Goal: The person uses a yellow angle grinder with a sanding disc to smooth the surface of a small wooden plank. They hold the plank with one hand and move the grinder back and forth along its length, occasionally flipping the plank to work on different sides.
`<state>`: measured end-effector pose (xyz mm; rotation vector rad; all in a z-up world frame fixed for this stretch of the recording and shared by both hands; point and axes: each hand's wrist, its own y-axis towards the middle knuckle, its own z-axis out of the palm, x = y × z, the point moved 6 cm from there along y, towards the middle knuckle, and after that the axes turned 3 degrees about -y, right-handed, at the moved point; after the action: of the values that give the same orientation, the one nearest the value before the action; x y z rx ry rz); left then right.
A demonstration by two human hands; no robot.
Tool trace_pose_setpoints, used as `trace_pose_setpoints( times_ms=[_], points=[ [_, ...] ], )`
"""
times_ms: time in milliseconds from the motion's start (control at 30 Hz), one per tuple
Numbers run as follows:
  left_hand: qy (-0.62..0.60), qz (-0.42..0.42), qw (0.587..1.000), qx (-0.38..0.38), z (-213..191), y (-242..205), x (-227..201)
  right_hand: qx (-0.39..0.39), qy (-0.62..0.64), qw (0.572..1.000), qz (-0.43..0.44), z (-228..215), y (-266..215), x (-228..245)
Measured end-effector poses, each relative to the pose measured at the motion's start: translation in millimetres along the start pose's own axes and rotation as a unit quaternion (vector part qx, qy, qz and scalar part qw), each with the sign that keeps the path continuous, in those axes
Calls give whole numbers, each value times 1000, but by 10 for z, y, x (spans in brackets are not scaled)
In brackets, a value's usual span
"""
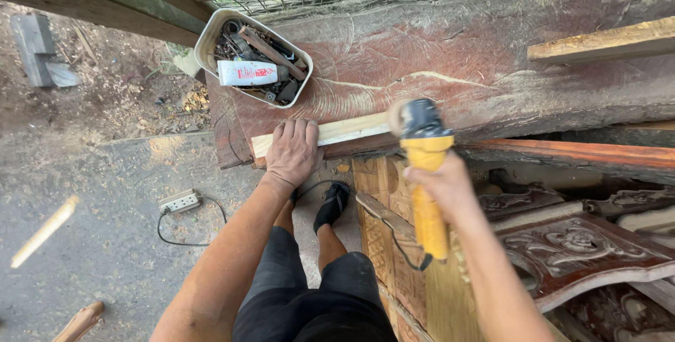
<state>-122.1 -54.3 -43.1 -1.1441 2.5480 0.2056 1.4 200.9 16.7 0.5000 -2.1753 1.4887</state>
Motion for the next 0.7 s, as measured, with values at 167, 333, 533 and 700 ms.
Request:
trace_pose_setpoints(
  times_ms=[167, 333, 533, 700],
  points=[
    [4, 1, 1000, -8, -3, 14, 5, -16, 92, 995, -15, -411, 153, -105],
    [14, -5, 1000, 8, 28, 9, -24, -93, 79, 989, 77, -302, -25, -225],
    [10, -9, 1000, 4, 7, 20, -35, -23, 6, 987, -160, 474, -428, -76],
    [5, -20, 1000, 20, 8, 66, -25, -30, -3, 993, -116, 283, -234, -247]
  ],
)
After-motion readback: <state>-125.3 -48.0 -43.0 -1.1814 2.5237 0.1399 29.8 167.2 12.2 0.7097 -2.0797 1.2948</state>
